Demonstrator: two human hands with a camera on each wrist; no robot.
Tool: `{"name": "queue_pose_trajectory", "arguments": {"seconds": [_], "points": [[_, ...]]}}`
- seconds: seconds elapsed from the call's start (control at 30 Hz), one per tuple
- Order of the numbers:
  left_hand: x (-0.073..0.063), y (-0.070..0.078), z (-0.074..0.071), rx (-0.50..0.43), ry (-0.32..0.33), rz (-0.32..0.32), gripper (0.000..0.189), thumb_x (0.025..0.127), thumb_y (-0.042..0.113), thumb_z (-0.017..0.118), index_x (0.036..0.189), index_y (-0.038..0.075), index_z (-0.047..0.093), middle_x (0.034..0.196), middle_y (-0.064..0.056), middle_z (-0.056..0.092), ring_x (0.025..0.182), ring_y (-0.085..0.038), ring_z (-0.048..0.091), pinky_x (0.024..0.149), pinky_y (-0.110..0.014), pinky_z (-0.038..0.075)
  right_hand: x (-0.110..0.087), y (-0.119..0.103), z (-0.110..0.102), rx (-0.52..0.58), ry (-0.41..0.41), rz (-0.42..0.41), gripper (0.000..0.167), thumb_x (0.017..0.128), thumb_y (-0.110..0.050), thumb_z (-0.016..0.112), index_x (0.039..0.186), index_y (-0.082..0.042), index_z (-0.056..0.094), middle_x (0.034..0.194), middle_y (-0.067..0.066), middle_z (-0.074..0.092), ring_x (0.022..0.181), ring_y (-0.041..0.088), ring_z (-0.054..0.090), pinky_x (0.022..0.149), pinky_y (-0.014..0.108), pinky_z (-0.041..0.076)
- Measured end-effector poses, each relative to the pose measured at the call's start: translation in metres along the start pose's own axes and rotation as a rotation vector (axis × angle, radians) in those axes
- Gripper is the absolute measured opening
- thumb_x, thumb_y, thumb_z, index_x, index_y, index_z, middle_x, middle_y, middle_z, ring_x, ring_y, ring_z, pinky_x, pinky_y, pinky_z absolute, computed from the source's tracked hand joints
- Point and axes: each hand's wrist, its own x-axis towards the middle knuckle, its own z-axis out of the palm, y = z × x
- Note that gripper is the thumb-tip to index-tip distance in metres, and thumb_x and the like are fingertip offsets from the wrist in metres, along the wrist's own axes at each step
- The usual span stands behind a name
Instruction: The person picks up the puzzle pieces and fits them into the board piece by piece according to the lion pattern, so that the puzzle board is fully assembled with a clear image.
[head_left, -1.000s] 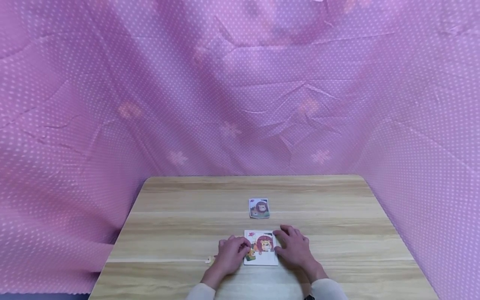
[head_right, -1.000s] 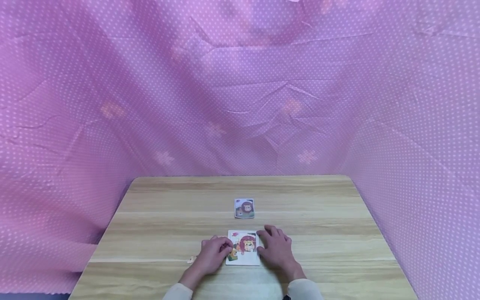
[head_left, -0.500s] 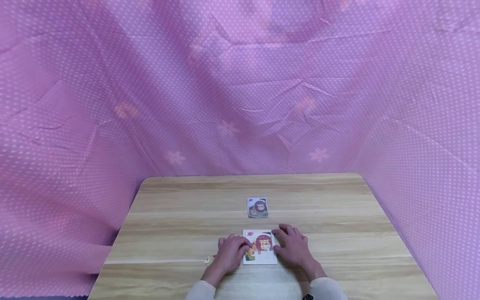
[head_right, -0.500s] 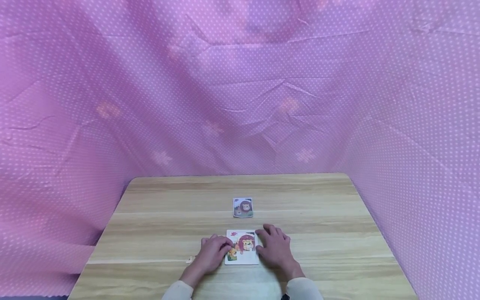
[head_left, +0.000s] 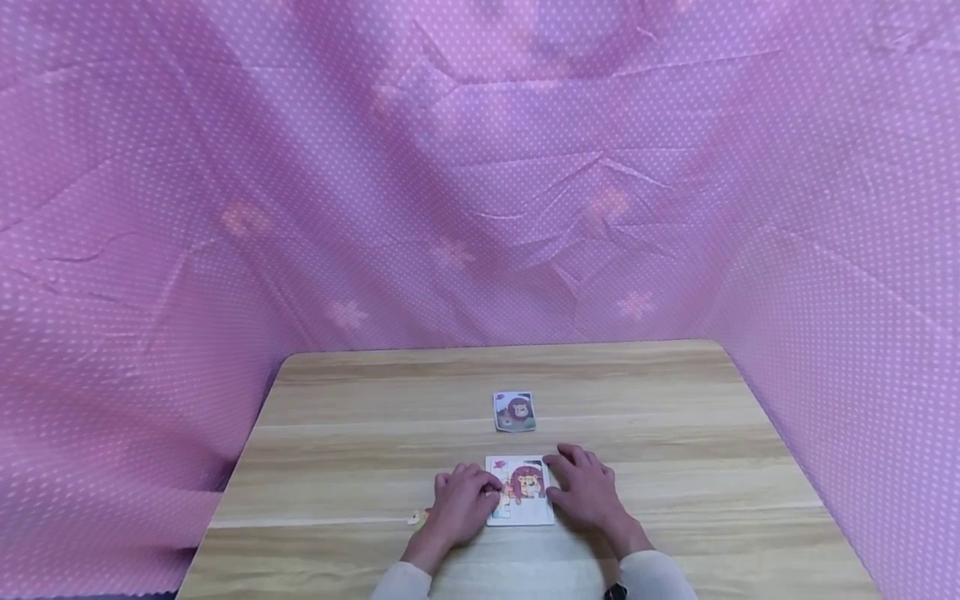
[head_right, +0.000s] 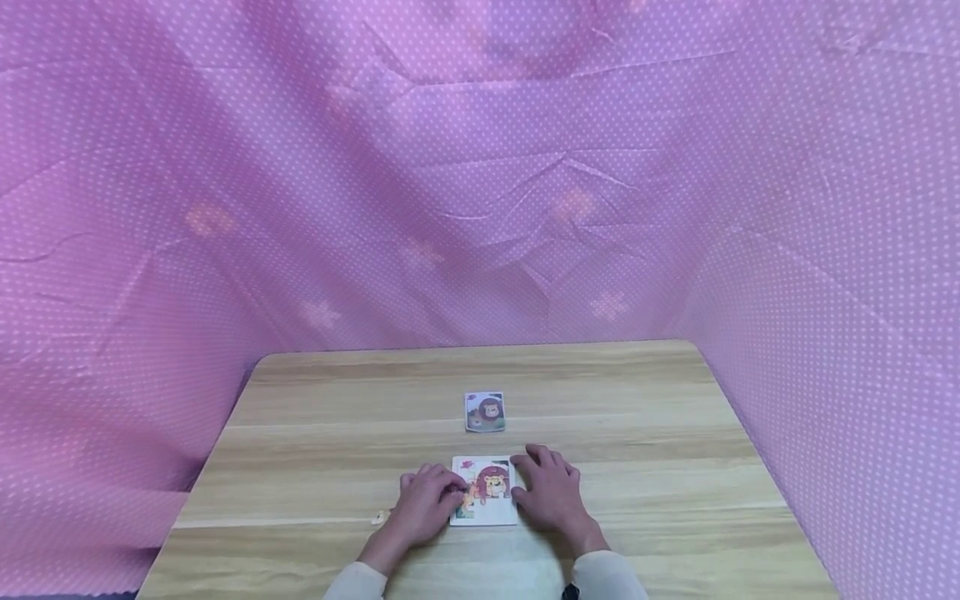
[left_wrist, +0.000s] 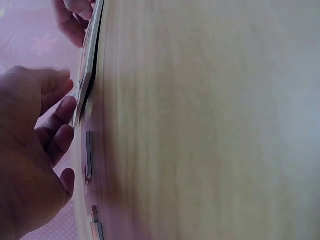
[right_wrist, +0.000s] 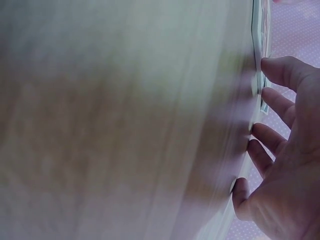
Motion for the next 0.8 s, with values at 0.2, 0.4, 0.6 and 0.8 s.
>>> {"name": "queue_pose_trajectory", "arguments": {"seconds": [0.2, 0.4, 0.6, 0.8], "points": [[-0.0049, 0.0, 0.0018, 0.062, 0.01, 0.048, 0.028, 0.08, 0.045, 0.069, 0.106, 0.034, 0.068, 0.103, 0.013, 0.055, 0.096, -0.009, 0.044, 0.081, -0.037, 0.028, 0.0009, 0.0006, 0.0002, -0.012, 0.009, -0.006, 0.051, 0.08, -0.041, 0.071, 0.129, -0.034, 0.058, 0.147, 0.005, 0.043, 0.133, 0.033, 0.04, 0.099, 0.064, 0.032], [-0.0065, -0.0003, 0.0014, 0.131, 0.028, 0.1, 0.029, 0.079, 0.047, 0.07, 0.104, 0.033, 0.069, 0.104, 0.012, 0.055, 0.096, -0.01, 0.045, 0.083, -0.04, 0.029, 0.0005, -0.0008, 0.0, -0.008, 0.012, -0.008, 0.05, 0.08, -0.04, 0.071, 0.128, -0.032, 0.058, 0.146, 0.006, 0.043, 0.132, 0.034, 0.04, 0.098, 0.064, 0.032], [-0.0087, -0.0001, -0.0001, 0.281, 0.082, 0.178, 0.025, 0.084, 0.05, 0.064, 0.101, 0.033, 0.071, 0.103, 0.011, 0.06, 0.096, -0.011, 0.051, 0.089, -0.047, 0.033, 0.0004, -0.0012, -0.0005, -0.005, 0.014, -0.019, 0.049, 0.081, -0.039, 0.071, 0.129, -0.032, 0.058, 0.147, 0.007, 0.043, 0.132, 0.034, 0.04, 0.098, 0.064, 0.032], [-0.0104, 0.0012, -0.0017, 0.293, 0.108, 0.179, 0.022, 0.084, 0.048, 0.064, 0.098, 0.033, 0.072, 0.105, 0.011, 0.062, 0.097, -0.011, 0.054, 0.089, -0.047, 0.034, 0.0003, -0.0009, -0.0012, -0.01, 0.007, -0.018, 0.049, 0.081, -0.039, 0.07, 0.128, -0.032, 0.058, 0.147, 0.006, 0.043, 0.132, 0.033, 0.04, 0.097, 0.063, 0.033]]}}
